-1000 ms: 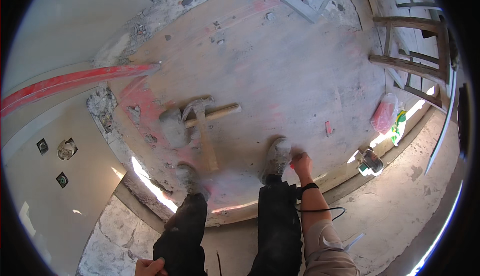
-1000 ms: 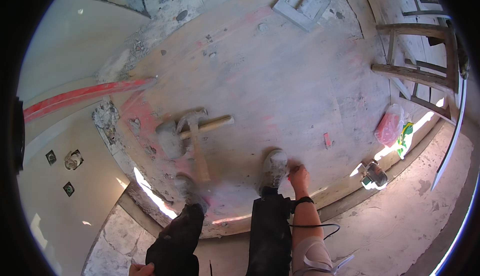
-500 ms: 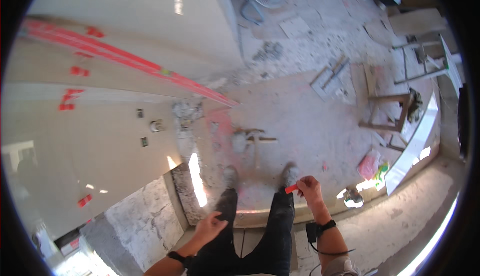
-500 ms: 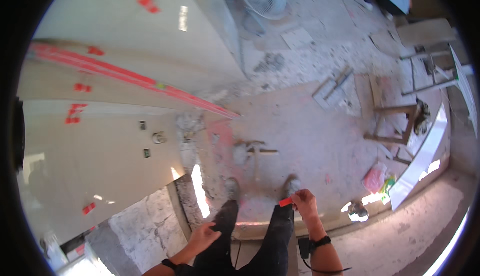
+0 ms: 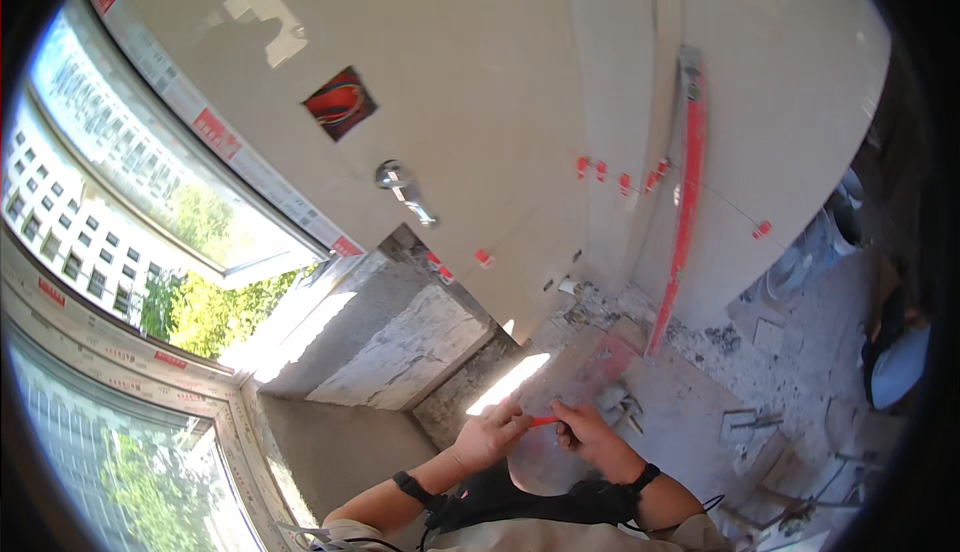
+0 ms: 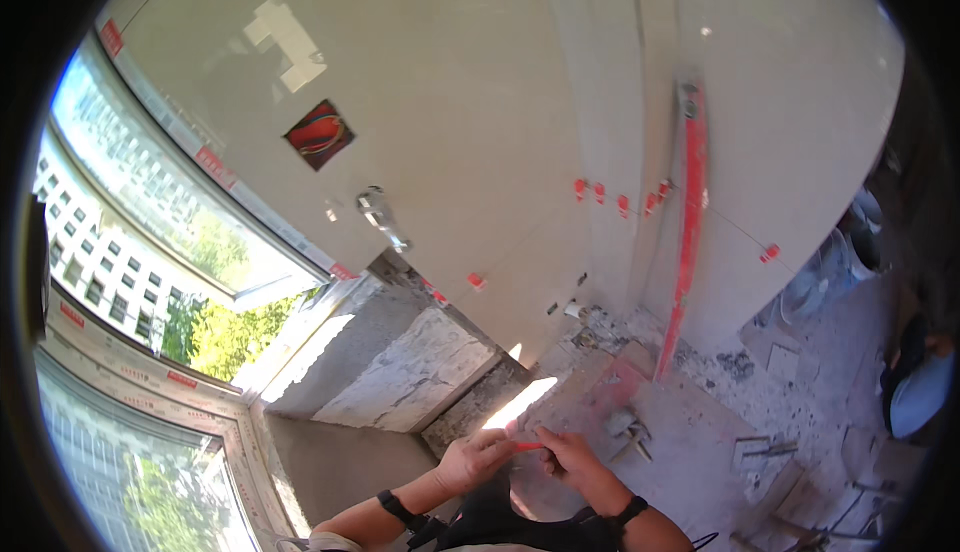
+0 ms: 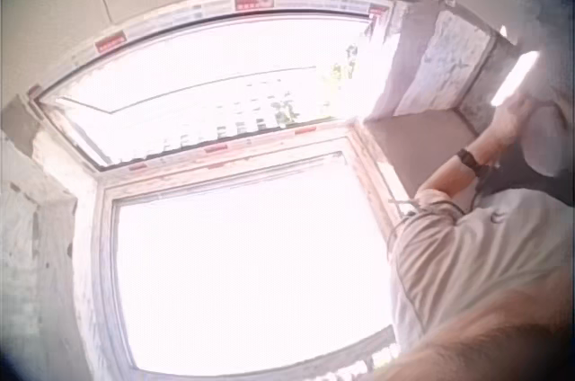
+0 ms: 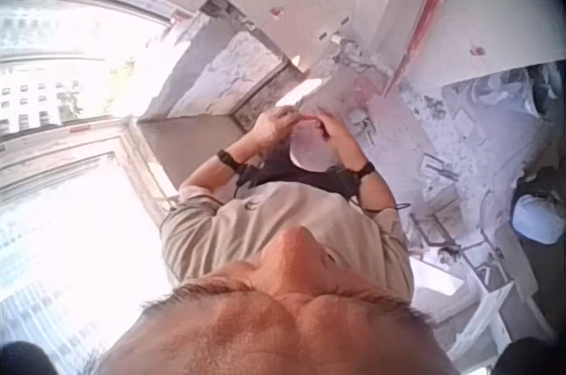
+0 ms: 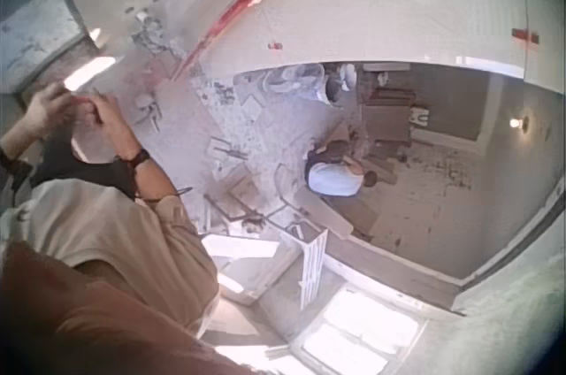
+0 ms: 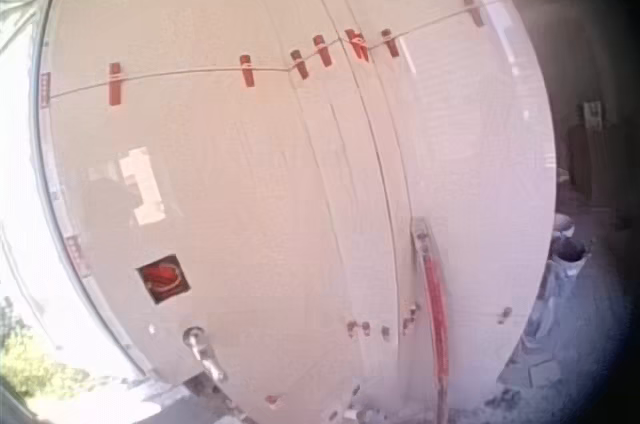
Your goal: The recorder applies mortar to the back of a tile using a trowel and then fixes the tile onto a wall, adjusting it with a rubber mallet.
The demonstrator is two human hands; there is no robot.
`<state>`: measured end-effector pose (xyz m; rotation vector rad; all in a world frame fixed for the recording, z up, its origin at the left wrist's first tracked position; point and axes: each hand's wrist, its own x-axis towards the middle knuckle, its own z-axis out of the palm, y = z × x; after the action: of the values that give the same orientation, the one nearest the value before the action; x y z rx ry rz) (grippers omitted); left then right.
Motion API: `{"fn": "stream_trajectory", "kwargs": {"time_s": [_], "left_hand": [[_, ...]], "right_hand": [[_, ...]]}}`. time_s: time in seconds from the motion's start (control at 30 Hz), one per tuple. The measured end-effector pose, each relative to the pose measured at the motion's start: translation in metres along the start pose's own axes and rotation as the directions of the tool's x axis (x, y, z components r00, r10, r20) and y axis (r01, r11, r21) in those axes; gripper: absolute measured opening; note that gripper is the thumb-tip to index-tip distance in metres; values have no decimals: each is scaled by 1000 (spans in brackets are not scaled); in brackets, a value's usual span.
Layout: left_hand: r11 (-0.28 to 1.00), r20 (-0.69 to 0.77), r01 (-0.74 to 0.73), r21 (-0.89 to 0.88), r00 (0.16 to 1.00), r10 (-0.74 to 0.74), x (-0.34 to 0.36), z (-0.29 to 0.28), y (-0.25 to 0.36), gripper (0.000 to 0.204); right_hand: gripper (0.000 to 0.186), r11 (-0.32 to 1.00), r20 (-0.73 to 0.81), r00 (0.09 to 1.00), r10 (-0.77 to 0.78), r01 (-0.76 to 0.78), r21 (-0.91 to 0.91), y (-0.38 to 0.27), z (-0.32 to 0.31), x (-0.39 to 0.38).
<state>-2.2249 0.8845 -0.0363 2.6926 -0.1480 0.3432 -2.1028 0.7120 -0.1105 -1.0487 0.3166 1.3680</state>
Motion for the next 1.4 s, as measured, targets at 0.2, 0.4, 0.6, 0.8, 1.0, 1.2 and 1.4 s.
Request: {"fn": "stream_trajectory", "kwargs": {"time_s": [0.2, 0.4, 0.6, 0.8, 1.0, 1.2, 1.4], "left_hand": [[999, -148, 35, 39, 989, -29, -37, -83, -103, 31], [972, -374, 203, 121, 916, -145, -43, -172, -219, 26], [816, -181, 520, 252, 854, -488, -18, -195, -311, 19], [821, -258, 544, 174, 830, -495, -5, -198, -328, 26], [778, -259, 627, 51, 760, -596, 14, -176, -338, 29], [637, -65, 768, 62, 640, -765, 32, -161, -349, 37], [668, 106, 718, 194, 662, -742, 39, -155, -362, 34]], "right_hand": [[37, 991, 86, 996, -35, 46, -128, -24, 144, 65], [34, 945, 155, 961, -230, 259, -201, -66, 290, 120], [26, 783, -23, 854, -520, 466, -411, -100, 305, 160], [30, 548, 0, 605, -796, 720, -426, -103, 311, 152], [32, 276, 168, 549, -819, 634, -723, -116, 318, 123], [32, 457, 139, 772, -620, 500, -736, -109, 315, 216], [33, 580, 183, 818, -546, 526, -621, -113, 316, 238]]}}
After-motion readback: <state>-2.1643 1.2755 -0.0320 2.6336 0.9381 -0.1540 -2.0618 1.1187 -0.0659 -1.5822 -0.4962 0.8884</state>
